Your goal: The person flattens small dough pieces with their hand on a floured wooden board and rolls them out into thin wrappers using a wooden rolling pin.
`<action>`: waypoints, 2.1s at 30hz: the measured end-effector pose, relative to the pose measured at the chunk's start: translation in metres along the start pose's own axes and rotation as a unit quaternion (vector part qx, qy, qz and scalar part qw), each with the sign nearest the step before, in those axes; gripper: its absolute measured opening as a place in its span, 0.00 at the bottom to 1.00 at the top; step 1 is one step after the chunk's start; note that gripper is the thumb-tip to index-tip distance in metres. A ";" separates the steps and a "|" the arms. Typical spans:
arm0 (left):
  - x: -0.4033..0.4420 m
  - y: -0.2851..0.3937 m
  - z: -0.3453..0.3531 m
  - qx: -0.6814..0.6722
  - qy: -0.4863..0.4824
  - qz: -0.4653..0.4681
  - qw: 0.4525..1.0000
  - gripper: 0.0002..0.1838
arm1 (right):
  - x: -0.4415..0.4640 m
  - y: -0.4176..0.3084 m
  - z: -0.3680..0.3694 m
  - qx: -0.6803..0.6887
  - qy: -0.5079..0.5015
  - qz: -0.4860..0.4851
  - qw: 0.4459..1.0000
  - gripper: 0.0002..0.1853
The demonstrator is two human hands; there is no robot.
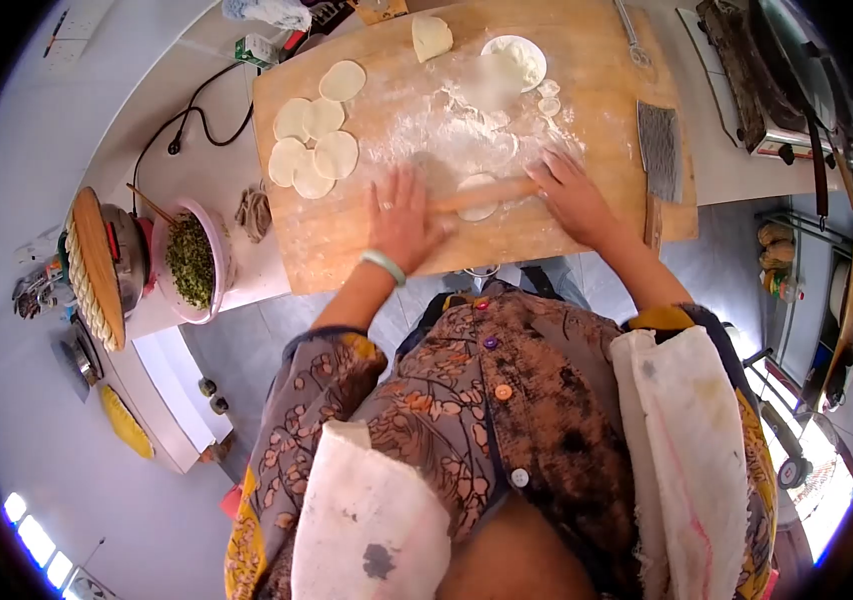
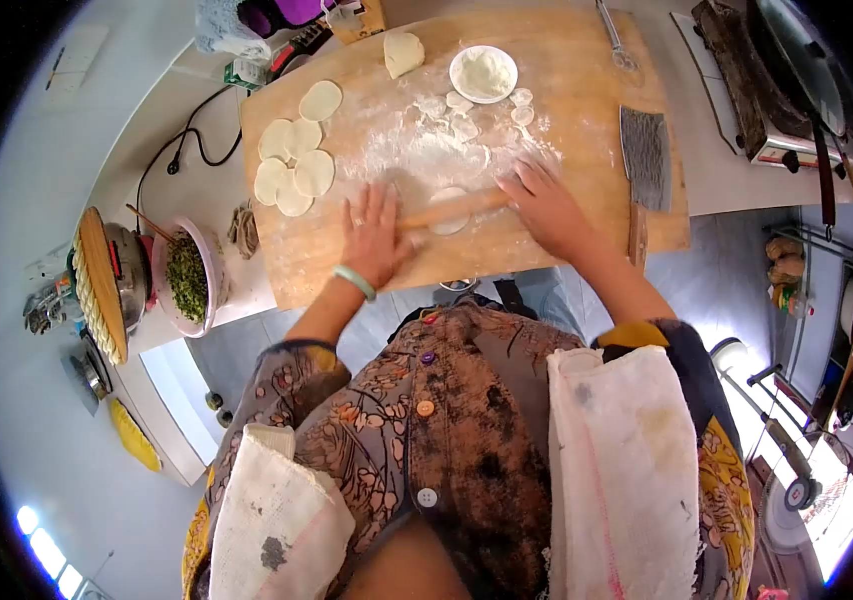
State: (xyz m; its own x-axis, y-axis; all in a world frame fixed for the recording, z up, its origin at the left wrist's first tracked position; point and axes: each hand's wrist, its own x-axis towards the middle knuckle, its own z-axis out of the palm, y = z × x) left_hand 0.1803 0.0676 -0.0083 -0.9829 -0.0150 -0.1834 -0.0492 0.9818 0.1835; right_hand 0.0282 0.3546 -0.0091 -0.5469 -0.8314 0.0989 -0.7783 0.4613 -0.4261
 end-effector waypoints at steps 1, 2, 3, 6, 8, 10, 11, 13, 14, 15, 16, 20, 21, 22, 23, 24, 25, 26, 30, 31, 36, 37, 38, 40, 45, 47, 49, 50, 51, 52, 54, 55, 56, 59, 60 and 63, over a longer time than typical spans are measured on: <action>-0.014 0.006 0.003 -0.016 -0.006 0.006 1.000 0.49 | -0.014 -0.005 0.001 -0.007 -0.003 0.005 1.000 0.21; -0.027 0.011 0.005 -0.033 -0.013 0.015 0.999 0.50 | -0.022 -0.008 0.002 -0.015 -0.006 0.013 1.000 0.21; -0.033 0.014 0.008 -0.050 -0.020 0.025 0.998 0.50 | -0.017 -0.008 0.003 -0.029 -0.005 0.007 1.000 0.21; 0.004 -0.005 0.008 -0.048 0.046 -0.029 0.997 0.48 | 0.017 -0.004 0.005 -0.029 -0.004 0.000 1.000 0.21; 0.030 -0.017 -0.004 -0.050 0.055 -0.066 0.995 0.46 | 0.031 0.003 0.005 0.020 0.003 0.015 1.000 0.21; 0.028 -0.017 -0.009 -0.023 0.015 -0.035 0.999 0.47 | 0.016 0.002 0.001 0.020 0.013 0.028 0.999 0.21; 0.024 -0.016 -0.010 -0.009 -0.005 -0.021 1.000 0.47 | 0.006 0.001 -0.001 0.021 0.018 0.032 0.999 0.20; -0.008 -0.007 0.000 -0.004 -0.002 0.027 1.000 0.48 | -0.024 -0.009 0.009 0.011 0.026 0.023 0.999 0.20; -0.019 -0.003 0.001 -0.015 -0.003 0.032 0.999 0.48 | -0.032 -0.009 0.014 0.003 0.034 0.021 0.999 0.19; -0.024 0.000 0.002 -0.027 -0.006 0.038 0.999 0.48 | -0.026 -0.012 0.013 -0.003 0.025 0.021 0.999 0.20; -0.013 -0.004 0.003 0.001 -0.009 0.026 1.000 0.48 | -0.015 -0.020 0.010 -0.006 0.013 0.020 1.000 0.21; 0.038 -0.030 -0.004 -0.026 0.039 -0.022 0.999 0.50 | 0.019 -0.015 0.008 0.014 0.013 0.046 0.999 0.22; 0.036 -0.029 -0.004 -0.018 0.032 -0.001 0.999 0.50 | 0.013 -0.014 0.008 0.016 0.023 0.052 0.998 0.21; 0.025 -0.025 -0.002 -0.010 0.023 0.019 0.999 0.50 | -0.001 -0.015 0.009 0.019 0.033 0.057 0.998 0.21; 0.011 -0.021 0.000 -0.002 0.014 0.038 0.999 0.50 | -0.014 -0.019 0.012 0.024 0.042 0.063 0.997 0.20; -0.007 -0.016 0.001 -0.002 -0.022 0.060 0.998 0.51 | -0.025 -0.029 0.011 0.010 0.035 0.064 0.997 0.20; -0.018 -0.015 0.005 -0.013 -0.014 0.066 0.998 0.51 | -0.039 -0.041 0.011 -0.004 0.026 0.068 0.997 0.20; -0.025 -0.014 0.011 -0.024 -0.007 0.074 0.997 0.51 | -0.048 -0.047 0.011 -0.019 0.018 0.074 0.997 0.20; 0.012 -0.024 0.006 -0.023 0.059 0.051 0.997 0.50 | -0.010 -0.042 0.010 -0.035 0.031 0.066 0.997 0.21; 0.025 -0.030 0.005 -0.025 0.085 0.039 0.995 0.49 | -0.002 -0.035 0.013 -0.031 0.034 0.072 0.996 0.21; 0.015 -0.033 0.004 -0.023 0.037 0.098 0.994 0.51 | -0.030 -0.049 0.011 0.004 0.037 0.095 0.995 0.21; 0.003 -0.032 0.003 -0.024 0.021 0.101 0.994 0.51 | -0.044 -0.062 0.016 0.003 0.039 0.100 0.994 0.20; -0.009 -0.030 0.002 -0.025 0.004 0.105 0.994 0.51 | -0.052 -0.069 0.020 0.002 0.040 0.107 0.993 0.20; -0.011 -0.032 0.006 -0.015 0.005 0.117 0.993 0.51 | -0.044 -0.073 0.018 -0.017 0.033 0.105 0.994 0.20; 0.055 -0.039 -0.003 -0.007 0.053 0.083 0.995 0.49 | -0.015 -0.045 0.018 -0.020 0.059 0.111 0.992 0.21; 0.066 -0.038 -0.008 -0.008 0.042 0.075 0.996 0.49 | -0.017 -0.038 0.020 -0.002 0.071 0.133 0.989 0.22; 0.052 -0.037 -0.010 -0.011 0.036 0.099 0.994 0.50 | -0.031 -0.053 0.025 -0.025 0.051 0.139 0.989 0.23; 0.040 -0.038 -0.007 -0.006 0.032 0.111 0.993 0.50 | -0.039 -0.063 0.027 -0.036 0.040 0.142 0.988 0.23; 0.026 -0.039 -0.003 0.000 0.028 0.123 0.992 0.50 | -0.046 -0.073 0.028 -0.035 0.035 0.141 0.989 0.24; 0.011 -0.040 0.000 0.004 0.025 0.130 0.991 0.52 | -0.053 -0.084 0.029 -0.036 0.031 0.140 0.989 0.24; -0.012 -0.041 0.001 0.004 0.018 0.146 0.989 0.52 | -0.057 -0.099 0.025 -0.060 0.045 0.121 0.990 0.24; -0.020 -0.041 0.001 0.004 0.013 0.151 0.988 0.53 | -0.059 -0.100 0.026 -0.053 0.050 0.126 0.989 0.23; -0.023 -0.041 0.000 0.012 0.003 0.150 0.989 0.53 | -0.059 -0.101 0.029 -0.046 0.055 0.129 0.989 0.23; -0.017 -0.044 0.007 0.006 0.025 0.144 0.989 0.52 | -0.059 -0.100 0.031 -0.012 0.064 0.135 0.989 0.22; -0.012 -0.042 0.004 0.005 0.039 0.144 0.989 0.52 | -0.058 -0.099 0.032 0.002 0.065 0.135 0.989 0.22; 0.008 -0.036 -0.008 0.000 0.056 0.149 0.987 0.49 | -0.059 -0.095 0.028 -0.027 0.083 0.169 0.982 0.20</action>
State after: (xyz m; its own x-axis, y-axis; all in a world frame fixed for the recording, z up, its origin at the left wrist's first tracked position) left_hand 0.1731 0.0307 -0.0084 -0.9674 0.2528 -0.0128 0.2443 0.9458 0.2139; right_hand 0.1426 0.3508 -0.0002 -0.8163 -0.5678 0.1062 -0.5558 0.7217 -0.4126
